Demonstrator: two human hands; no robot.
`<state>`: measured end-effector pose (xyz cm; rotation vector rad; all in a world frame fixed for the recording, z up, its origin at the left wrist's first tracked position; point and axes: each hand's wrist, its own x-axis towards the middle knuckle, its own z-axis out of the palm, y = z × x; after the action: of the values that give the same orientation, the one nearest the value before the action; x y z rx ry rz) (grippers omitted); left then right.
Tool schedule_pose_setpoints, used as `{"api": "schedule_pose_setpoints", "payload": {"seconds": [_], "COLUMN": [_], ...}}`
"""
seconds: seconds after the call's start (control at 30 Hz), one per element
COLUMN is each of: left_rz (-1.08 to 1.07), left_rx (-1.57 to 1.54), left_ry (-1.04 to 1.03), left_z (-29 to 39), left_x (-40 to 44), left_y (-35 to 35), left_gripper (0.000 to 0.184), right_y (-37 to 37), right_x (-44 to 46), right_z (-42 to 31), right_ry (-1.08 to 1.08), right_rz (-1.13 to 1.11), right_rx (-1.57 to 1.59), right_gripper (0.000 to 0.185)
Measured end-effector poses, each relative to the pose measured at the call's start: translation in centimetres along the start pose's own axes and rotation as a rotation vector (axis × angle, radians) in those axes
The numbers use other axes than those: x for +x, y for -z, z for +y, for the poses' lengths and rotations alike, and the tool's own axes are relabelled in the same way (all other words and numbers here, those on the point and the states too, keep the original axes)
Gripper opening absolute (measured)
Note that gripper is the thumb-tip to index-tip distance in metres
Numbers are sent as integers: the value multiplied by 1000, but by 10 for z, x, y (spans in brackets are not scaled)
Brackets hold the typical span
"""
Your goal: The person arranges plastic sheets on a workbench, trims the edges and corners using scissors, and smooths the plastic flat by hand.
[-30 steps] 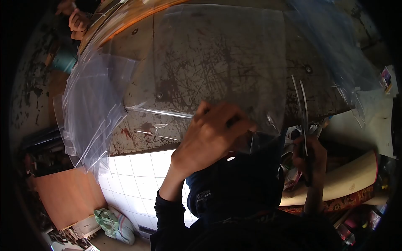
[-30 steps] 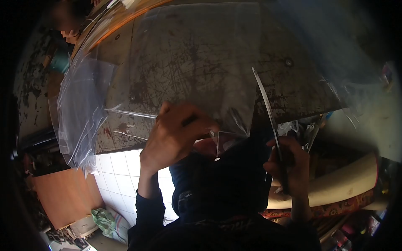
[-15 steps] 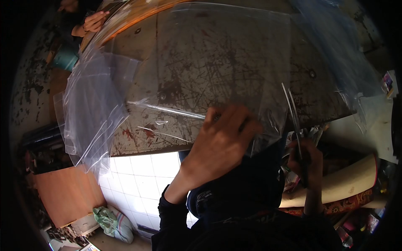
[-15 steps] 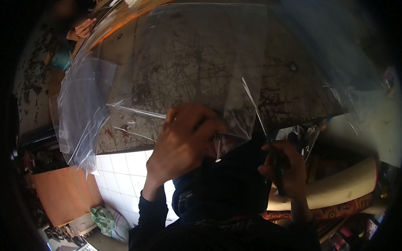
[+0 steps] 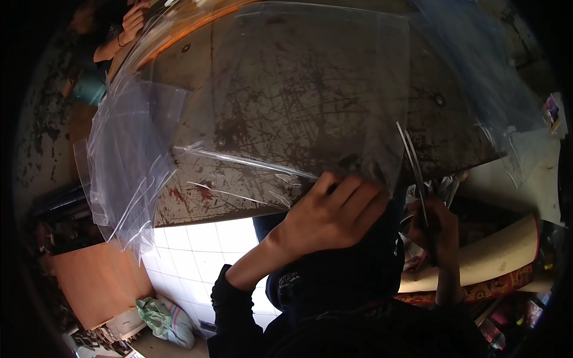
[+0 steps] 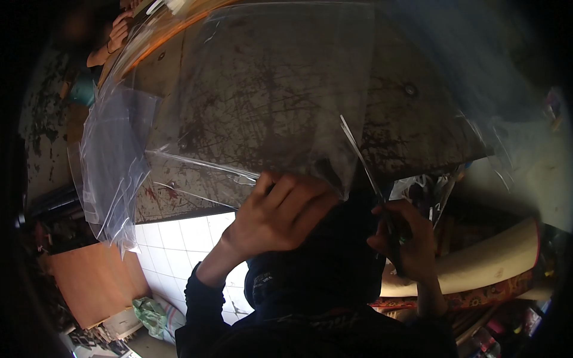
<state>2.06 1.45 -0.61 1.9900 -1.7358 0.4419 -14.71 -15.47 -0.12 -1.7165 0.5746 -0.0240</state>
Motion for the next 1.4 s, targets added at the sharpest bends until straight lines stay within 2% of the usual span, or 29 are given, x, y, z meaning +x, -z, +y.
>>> {"api": "schedule_pose_setpoints", "payload": {"seconds": [0.07,0.1,0.17,0.3,0.37,0.5,0.57,0.77,0.9,0.97,1.1,1.4], "left_rz": [-11,-32,-51,-136,-138,-121,-99,-85,-110,-132,-114,-140], "left_rx": [1,-95,-192,-315,-340,-382,-417,-430,-428,-443,-391,-428], "left_ry": [-28,3,43,87,100,170,183,170,182,198,184,206], "left_z": [-4,-5,-10,-20,-19,-16,-16,-19,-17,-16,-15,-15], "left_x": [3,5,8,10,11,14,14,13,12,12,14,16], "left_y": [2,4,8,11,11,12,11,8,8,9,10,9], "left_gripper": [20,19,19,18,17,17,16,16,11,8,13,13], "right_y": [3,6,14,31,40,53,56,61,69,76,79,78], "right_x": [-3,-4,-6,-10,-11,-12,-10,-6,-2,-1,-1,3], "right_z": [3,3,2,6,2,-2,-10,-14,-16,-15,-16,-11], "right_ry": [3,3,112,167,317,368,352,496,519,472,424,530], "right_rz": [-11,-12,-68,-99,-78,-56,-96,-47,-9,-65,-90,-67], "right_rx": [14,14,-171,-238,-468,-636,-708,-890,-951,-1022,-992,-978], "right_gripper": [48,48,51,50,49,48,32,31,36,50,49,49]}}
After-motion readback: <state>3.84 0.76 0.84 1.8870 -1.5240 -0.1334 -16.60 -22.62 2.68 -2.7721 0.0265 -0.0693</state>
